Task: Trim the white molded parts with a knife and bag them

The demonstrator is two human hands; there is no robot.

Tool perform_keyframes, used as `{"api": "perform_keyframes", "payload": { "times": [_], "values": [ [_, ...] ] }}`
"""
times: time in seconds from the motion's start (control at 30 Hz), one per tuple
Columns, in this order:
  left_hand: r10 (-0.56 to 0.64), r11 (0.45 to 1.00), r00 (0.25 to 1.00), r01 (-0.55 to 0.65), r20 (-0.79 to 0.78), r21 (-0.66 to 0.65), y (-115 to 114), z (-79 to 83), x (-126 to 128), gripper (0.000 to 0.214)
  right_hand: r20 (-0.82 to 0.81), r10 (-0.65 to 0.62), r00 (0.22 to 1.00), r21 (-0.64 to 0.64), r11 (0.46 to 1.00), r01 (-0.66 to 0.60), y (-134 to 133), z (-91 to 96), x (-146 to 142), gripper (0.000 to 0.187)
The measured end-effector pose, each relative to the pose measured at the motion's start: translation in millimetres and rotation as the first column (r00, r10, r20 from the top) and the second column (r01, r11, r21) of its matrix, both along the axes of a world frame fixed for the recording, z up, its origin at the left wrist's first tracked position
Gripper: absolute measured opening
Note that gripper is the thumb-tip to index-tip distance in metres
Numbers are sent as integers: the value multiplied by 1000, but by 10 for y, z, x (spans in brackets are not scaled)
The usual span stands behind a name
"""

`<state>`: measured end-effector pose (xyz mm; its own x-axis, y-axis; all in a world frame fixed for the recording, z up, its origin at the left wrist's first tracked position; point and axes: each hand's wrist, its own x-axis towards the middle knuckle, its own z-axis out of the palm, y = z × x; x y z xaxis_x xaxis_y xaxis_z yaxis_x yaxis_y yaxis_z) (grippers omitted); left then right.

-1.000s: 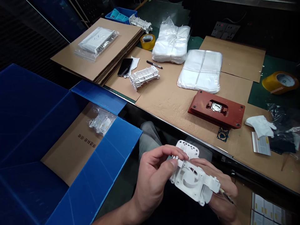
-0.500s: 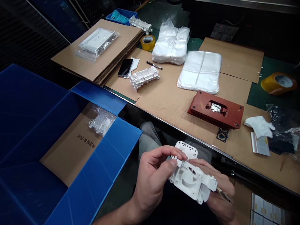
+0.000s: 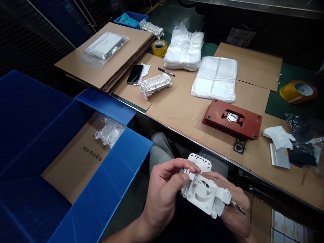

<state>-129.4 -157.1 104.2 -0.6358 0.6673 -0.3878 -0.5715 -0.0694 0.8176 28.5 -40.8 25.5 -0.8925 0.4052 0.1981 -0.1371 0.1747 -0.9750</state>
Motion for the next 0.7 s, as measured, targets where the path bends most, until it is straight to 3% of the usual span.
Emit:
{"api": "perform_keyframes", "payload": {
  "times": [0.17, 0.33, 0.43, 0.57, 0.7],
  "values": [
    [-27, 999, 999, 28, 41, -18, -3, 2, -24, 15, 27, -31, 999, -32, 999, 32, -14, 42, -57, 33],
    [-83, 996, 994, 85, 73, -28, -46, -30, -68, 23, 71, -159, 985, -38, 986, 162, -10, 170, -116, 5],
    [-112, 994, 992, 113, 61, -2, -80, -40, -96, 27, 64, -166, 984, -42, 985, 169, -4, 201, -106, 18],
    [-173, 983, 984, 169, 49, 67, -117, -15, -114, 26, 38, -219, 975, -17, 975, 220, -10, 217, -102, 23],
    [-191, 976, 981, 188, 16, 107, -136, 7, -122, 25, 43, -125, 991, -138, 982, 130, -23, 285, -161, 22]
  ]
}}
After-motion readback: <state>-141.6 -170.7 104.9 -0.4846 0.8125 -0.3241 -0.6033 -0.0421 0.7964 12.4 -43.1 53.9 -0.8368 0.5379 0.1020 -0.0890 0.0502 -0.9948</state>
